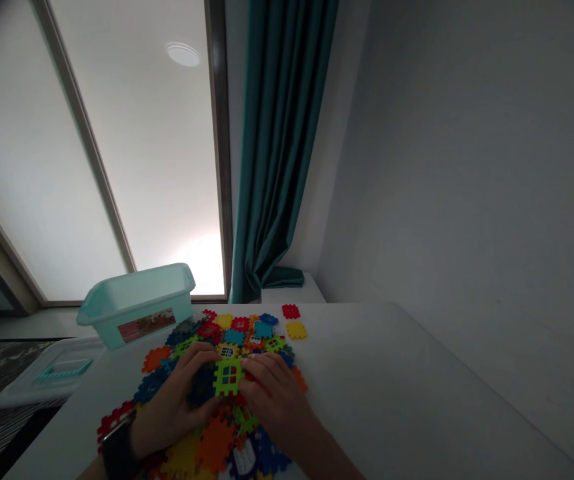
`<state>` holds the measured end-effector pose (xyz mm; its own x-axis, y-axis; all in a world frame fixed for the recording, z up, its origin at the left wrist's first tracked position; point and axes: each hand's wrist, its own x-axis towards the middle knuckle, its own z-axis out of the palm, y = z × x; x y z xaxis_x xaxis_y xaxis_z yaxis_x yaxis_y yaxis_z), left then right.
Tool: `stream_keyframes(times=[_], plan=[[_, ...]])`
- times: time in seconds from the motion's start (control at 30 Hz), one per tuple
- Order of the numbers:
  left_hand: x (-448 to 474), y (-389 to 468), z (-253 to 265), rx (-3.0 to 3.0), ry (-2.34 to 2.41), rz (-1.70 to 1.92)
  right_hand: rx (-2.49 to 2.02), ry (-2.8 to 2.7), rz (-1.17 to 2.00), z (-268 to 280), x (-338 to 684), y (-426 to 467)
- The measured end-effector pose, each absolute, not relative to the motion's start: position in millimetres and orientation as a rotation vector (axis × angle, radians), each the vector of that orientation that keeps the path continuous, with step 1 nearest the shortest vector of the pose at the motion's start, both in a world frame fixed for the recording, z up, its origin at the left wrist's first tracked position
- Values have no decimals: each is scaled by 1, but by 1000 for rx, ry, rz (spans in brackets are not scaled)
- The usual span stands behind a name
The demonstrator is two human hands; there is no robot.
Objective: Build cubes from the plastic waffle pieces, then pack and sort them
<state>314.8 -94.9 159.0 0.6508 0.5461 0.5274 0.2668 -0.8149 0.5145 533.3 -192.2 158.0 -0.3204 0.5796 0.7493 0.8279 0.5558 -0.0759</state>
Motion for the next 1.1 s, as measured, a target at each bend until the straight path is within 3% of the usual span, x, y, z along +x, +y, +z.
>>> stream_keyframes(times=[0.1, 0.33, 0.47, 0.7, 0.9, 1.1], plan=[[316, -96, 164, 2399, 632, 925, -1129, -1907, -312, 157, 531, -193], [317, -97, 172, 2401, 725, 920, -1339, -1329, 268, 142, 544, -176], [316, -94, 164, 2426, 734, 915, -1409, -1235, 347, 134, 559, -169], [316, -90, 155, 2455, 700, 926, -1423, -1311, 221, 131, 563, -169], [315, -91, 158, 2440, 722, 924, -1482, -1424, -150, 145, 552, -179], [314, -91, 156, 2466, 701, 889, -1262, -1708, -412, 150, 535, -191]])
